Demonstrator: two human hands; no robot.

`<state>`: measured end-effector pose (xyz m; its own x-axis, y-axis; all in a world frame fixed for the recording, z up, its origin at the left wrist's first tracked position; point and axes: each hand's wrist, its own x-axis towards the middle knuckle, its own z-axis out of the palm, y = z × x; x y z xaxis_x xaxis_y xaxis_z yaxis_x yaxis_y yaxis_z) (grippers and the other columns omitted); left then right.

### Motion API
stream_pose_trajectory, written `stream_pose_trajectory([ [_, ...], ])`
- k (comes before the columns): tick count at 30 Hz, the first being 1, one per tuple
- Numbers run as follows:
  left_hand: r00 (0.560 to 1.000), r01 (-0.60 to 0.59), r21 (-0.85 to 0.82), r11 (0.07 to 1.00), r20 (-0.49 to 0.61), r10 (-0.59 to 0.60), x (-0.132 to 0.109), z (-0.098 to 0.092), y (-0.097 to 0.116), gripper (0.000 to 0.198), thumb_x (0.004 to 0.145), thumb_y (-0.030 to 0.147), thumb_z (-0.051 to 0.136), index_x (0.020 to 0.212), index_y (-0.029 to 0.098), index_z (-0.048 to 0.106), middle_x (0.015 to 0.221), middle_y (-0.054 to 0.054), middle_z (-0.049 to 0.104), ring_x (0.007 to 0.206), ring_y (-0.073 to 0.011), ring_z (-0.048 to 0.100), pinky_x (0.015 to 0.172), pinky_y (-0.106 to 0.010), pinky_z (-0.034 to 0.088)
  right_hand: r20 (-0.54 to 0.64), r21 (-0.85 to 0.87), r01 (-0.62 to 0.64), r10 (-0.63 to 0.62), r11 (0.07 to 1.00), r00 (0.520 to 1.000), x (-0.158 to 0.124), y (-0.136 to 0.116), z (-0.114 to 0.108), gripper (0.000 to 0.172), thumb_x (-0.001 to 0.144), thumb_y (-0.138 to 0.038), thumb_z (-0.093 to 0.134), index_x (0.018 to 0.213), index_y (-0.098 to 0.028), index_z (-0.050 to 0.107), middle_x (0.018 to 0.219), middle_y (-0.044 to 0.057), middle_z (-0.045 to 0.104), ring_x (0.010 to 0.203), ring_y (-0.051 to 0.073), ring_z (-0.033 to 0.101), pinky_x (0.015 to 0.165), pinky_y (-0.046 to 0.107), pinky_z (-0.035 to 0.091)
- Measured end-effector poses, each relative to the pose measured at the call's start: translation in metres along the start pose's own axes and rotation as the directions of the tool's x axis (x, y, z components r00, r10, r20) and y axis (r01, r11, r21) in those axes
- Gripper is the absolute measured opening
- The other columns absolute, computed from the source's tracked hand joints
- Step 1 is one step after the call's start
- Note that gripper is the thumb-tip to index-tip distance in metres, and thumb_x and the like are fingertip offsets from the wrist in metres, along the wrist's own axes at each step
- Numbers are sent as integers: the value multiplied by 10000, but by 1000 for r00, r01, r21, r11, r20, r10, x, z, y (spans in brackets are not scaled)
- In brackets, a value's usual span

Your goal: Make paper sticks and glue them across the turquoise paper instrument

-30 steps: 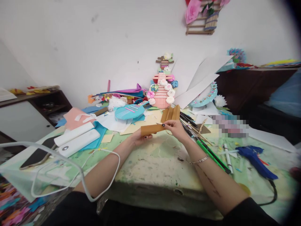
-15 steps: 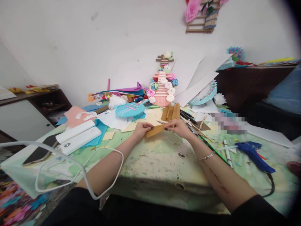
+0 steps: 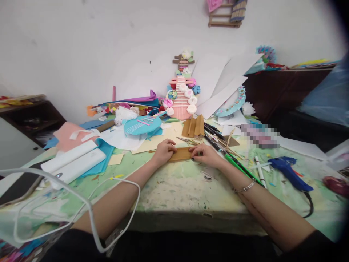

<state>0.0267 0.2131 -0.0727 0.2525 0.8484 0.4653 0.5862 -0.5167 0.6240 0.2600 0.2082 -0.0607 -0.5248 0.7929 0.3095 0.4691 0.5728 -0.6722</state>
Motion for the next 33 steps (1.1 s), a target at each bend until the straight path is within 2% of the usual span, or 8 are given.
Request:
stream_pose_trajectory([
  [7,994,-36,160,986,108,19,-2,-3,1,315,616,27,503,712,205,745,1009,-83,574,820,-200,587,844,-372,455,65,26,66,-68,997,996,-5,-3,1,137,695,-52,568,694,-179,618,1061,85,668,1024,234,589,893,397,407],
  [13,989,-138,154,978,77,127,-13,-12,15,269,638,74,560,780,221,735,1095,-105,563,1038,-284,498,933,-444,369,126,131,68,-84,989,988,-10,-6,3,151,749,-49,486,730,-194,525,1098,91,641,1133,232,549,872,378,434],
  [17,934,-237,43,971,283,216,-23,-18,33,129,726,217,590,818,203,680,931,-83,598,861,-208,552,807,-330,424,132,73,125,-134,989,982,-10,-6,3,130,797,-84,458,781,-203,510,1099,90,637,1129,228,546,889,389,421],
  [19,908,-287,129,949,352,227,-27,-20,40,131,715,274,613,807,182,631,851,-71,580,818,-206,531,749,-317,418,140,65,137,-145,988,980,-10,-6,3,124,805,-94,454,797,-206,505,1107,83,631,1120,224,546,884,390,426],
  [21,911,-306,215,927,350,219,-28,-19,42,83,740,233,563,778,168,597,818,-67,559,807,-199,512,717,-306,406,154,64,138,-146,988,977,-9,-6,3,128,803,-91,453,802,-209,503,1099,74,633,1114,219,545,879,388,432],
  [24,935,-225,192,955,319,156,-24,-18,38,109,761,155,494,707,159,588,782,-53,556,746,-159,518,676,-275,401,100,-35,110,-106,993,989,-9,-6,4,102,788,-110,500,777,-205,536,1091,75,635,1156,252,493,903,434,406],
  [28,941,-32,71,997,338,6,-18,-20,30,102,738,213,566,661,152,591,781,-31,568,638,-114,510,604,-246,396,-10,-237,29,-32,971,999,-9,-4,4,52,765,-187,588,721,-191,615,1156,91,605,1178,316,421,941,520,322],
  [33,904,-26,42,999,427,5,-16,-27,29,101,694,230,626,649,155,575,830,-22,568,695,-123,528,633,-246,404,-36,-221,-31,23,975,999,-8,-2,6,67,736,-216,621,689,-175,644,1089,87,607,1098,279,464,936,468,327],
])
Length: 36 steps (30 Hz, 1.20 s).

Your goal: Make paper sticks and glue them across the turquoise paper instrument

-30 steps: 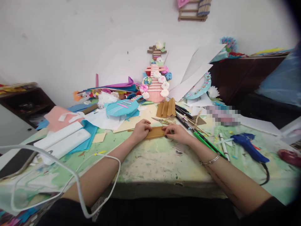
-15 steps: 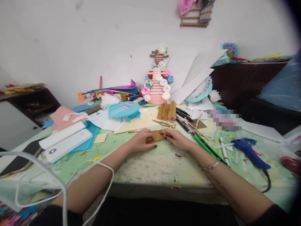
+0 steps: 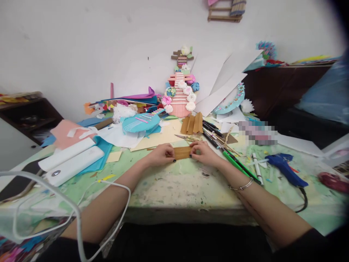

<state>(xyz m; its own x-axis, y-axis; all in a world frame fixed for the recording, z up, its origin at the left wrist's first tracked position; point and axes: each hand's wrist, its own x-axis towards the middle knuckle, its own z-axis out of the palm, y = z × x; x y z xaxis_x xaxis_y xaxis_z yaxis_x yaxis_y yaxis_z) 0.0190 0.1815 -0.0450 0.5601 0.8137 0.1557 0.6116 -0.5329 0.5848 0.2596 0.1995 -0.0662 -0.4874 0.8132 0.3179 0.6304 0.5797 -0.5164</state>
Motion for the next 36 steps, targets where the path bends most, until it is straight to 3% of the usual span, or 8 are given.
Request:
stream_pose_trajectory([
  [8,1000,-13,128,992,30,10,0,2,4,152,773,204,501,628,160,488,841,-33,502,712,-136,493,660,-270,396,6,3,-108,108,994,994,1,-3,3,63,681,-231,641,648,-178,649,1127,83,565,1116,295,428,921,450,340],
  [17,1000,-24,199,980,-1,25,3,6,2,75,729,158,509,662,167,476,776,-25,484,695,-142,477,621,-263,378,14,26,-204,203,979,979,3,-6,5,45,648,-213,636,617,-183,646,1129,74,558,1132,309,395,927,444,327],
  [19,999,-33,183,983,-5,34,2,5,3,40,713,133,513,735,166,506,769,-16,493,688,-139,476,614,-257,377,8,15,-197,197,980,980,4,-6,4,42,634,-211,646,609,-179,634,1116,78,562,1125,306,407,927,444,323],
  [24,991,-133,134,982,18,132,1,4,5,219,723,60,459,829,162,622,856,-39,532,747,-136,510,675,-255,410,18,34,-142,141,989,990,3,-6,2,102,612,-135,650,699,-185,666,1026,71,598,1100,271,451,947,438,299],
  [31,976,-216,258,942,19,219,0,8,0,290,791,142,500,943,250,723,832,-54,561,824,-165,507,751,-290,401,25,-46,-92,93,995,995,-4,-16,-2,274,659,-53,592,741,-264,746,1202,60,508,1181,304,344,941,490,288],
  [36,970,-237,317,918,22,242,-3,8,5,254,809,192,510,931,255,725,816,-59,577,826,-177,501,752,-306,390,-27,-155,43,-48,987,998,-7,-23,-3,142,682,-140,642,706,-248,732,1206,67,494,1177,316,305,919,503,281],
])
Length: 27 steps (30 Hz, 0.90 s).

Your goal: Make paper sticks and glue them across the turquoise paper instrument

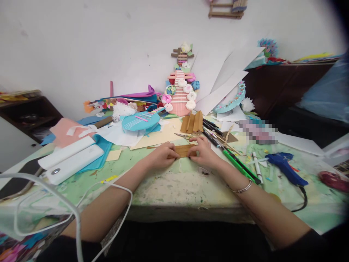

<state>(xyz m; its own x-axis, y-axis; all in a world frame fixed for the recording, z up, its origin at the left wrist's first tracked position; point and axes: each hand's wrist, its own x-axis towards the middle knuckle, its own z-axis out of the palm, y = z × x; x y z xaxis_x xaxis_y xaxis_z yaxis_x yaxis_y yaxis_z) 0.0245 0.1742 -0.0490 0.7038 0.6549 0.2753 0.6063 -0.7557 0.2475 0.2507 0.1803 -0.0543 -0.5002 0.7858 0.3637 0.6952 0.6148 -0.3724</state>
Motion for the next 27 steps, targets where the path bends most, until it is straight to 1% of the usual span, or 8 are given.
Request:
stream_pose_trajectory([
  [3,1000,11,2,1000,-4,-11,1,-1,4,221,816,209,513,867,224,727,794,-64,602,815,-181,508,736,-303,391,-23,-54,68,-69,996,997,1,-1,2,83,723,-200,641,707,-227,718,1164,80,511,1146,307,325,880,479,309],
  [9,999,-13,45,999,-48,16,5,0,6,235,831,207,482,781,189,711,743,-70,614,789,-180,505,716,-300,386,-33,-134,159,-165,978,986,4,-4,8,121,787,-196,577,708,-195,668,1117,98,536,1098,287,361,871,459,335],
  [12,999,-30,70,997,-35,32,5,0,7,228,821,190,477,737,184,688,730,-65,615,766,-173,505,725,-303,382,-12,-159,182,-186,970,982,4,-5,9,150,820,-189,526,720,-187,638,1115,102,534,1094,279,366,882,457,335],
  [17,998,21,145,989,-66,-12,6,1,7,216,797,198,500,609,172,603,656,-54,573,753,-182,486,726,-321,373,26,-115,121,-119,986,993,5,-3,10,139,831,-211,514,728,-183,604,1098,100,536,1075,269,373,861,438,354],
  [20,996,66,106,992,-71,-59,5,1,5,203,802,208,491,624,168,580,740,-65,565,794,-185,488,726,-313,387,56,-97,83,-77,992,995,5,-1,10,151,840,-237,505,725,-187,589,1103,98,531,1078,272,374,839,437,359],
  [23,992,124,58,991,-43,-121,5,0,0,192,810,239,494,654,162,574,846,-82,552,836,-193,490,750,-324,400,84,-99,24,-16,995,996,6,2,7,181,845,-248,497,696,-184,578,1097,98,528,1081,281,380,809,437,362],
  [27,983,183,45,982,-7,-183,5,-2,-6,195,795,254,510,639,157,576,852,-89,535,837,-206,489,778,-357,403,107,-86,-58,67,995,992,7,5,3,190,835,-246,505,677,-181,587,1106,103,533,1077,294,384,783,435,362],
])
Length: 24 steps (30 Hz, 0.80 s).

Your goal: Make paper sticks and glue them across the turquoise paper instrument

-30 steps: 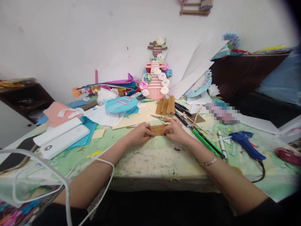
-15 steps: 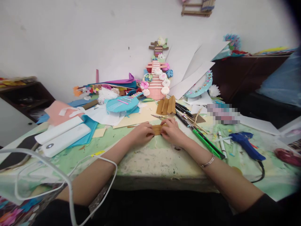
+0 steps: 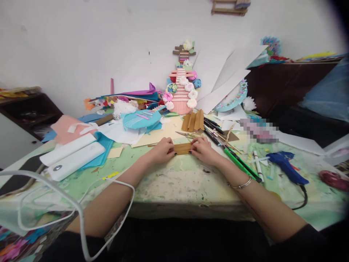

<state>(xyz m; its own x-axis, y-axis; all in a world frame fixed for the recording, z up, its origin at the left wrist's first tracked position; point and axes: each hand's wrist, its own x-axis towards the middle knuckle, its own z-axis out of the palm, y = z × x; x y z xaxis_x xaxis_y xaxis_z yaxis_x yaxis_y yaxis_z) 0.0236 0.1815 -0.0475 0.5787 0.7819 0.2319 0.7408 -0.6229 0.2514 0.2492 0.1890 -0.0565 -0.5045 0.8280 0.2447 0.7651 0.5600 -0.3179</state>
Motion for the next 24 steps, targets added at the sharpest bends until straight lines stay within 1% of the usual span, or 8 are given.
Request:
stream_pose_trajectory([
  [5,998,61,32,998,7,-62,2,1,-3,186,752,240,521,600,156,588,836,-92,531,827,-222,490,796,-391,398,-9,41,-91,91,995,996,2,2,-1,181,788,-269,549,646,-178,615,1085,102,555,1064,306,391,791,451,345],
  [9,988,151,20,988,6,-152,2,1,-3,177,695,244,565,541,158,565,797,-86,520,814,-226,487,790,-385,398,-1,53,-183,183,982,983,2,2,-3,143,757,-268,586,657,-180,638,1093,96,555,1078,311,387,805,449,338],
  [12,977,215,12,977,0,-215,1,0,-5,146,658,263,608,562,161,565,805,-87,522,826,-239,478,784,-390,397,-20,54,-201,202,978,979,1,1,-4,98,740,-254,612,677,-184,636,1093,90,550,1066,304,394,809,442,342],
  [14,976,218,18,976,-26,-217,1,-1,-5,92,644,251,623,632,170,581,829,-78,532,824,-234,474,793,-394,394,-63,52,-180,183,982,981,1,1,-4,50,726,-235,629,701,-192,639,1103,87,538,1072,304,388,815,440,348],
  [16,985,169,2,986,-35,-169,1,-1,-4,51,644,191,607,694,180,599,848,-64,548,831,-220,478,810,-384,390,-100,44,-110,113,993,989,0,2,-4,18,716,-189,633,722,-199,647,1131,86,520,1094,304,372,836,444,351],
  [17,992,125,-19,992,-26,-125,1,-1,-4,78,657,151,580,719,184,613,853,-58,558,836,-212,485,817,-373,389,-111,37,-58,62,998,992,0,2,-3,51,717,-160,625,728,-202,653,1148,86,511,1106,302,364,852,447,349],
  [20,1000,-13,-93,996,14,15,2,0,-2,268,704,54,471,810,198,670,852,-56,590,845,-192,513,791,-330,396,-115,21,80,-77,997,990,0,2,-3,155,740,-102,583,739,-221,681,1169,78,499,1132,292,345,891,457,335],
  [24,993,-109,-99,989,30,113,0,0,0,340,730,48,437,850,201,716,817,-62,619,803,-185,537,733,-308,406,-108,1,118,-118,993,987,-2,2,-4,187,751,-113,581,740,-241,717,1153,70,505,1137,295,340,901,466,316],
])
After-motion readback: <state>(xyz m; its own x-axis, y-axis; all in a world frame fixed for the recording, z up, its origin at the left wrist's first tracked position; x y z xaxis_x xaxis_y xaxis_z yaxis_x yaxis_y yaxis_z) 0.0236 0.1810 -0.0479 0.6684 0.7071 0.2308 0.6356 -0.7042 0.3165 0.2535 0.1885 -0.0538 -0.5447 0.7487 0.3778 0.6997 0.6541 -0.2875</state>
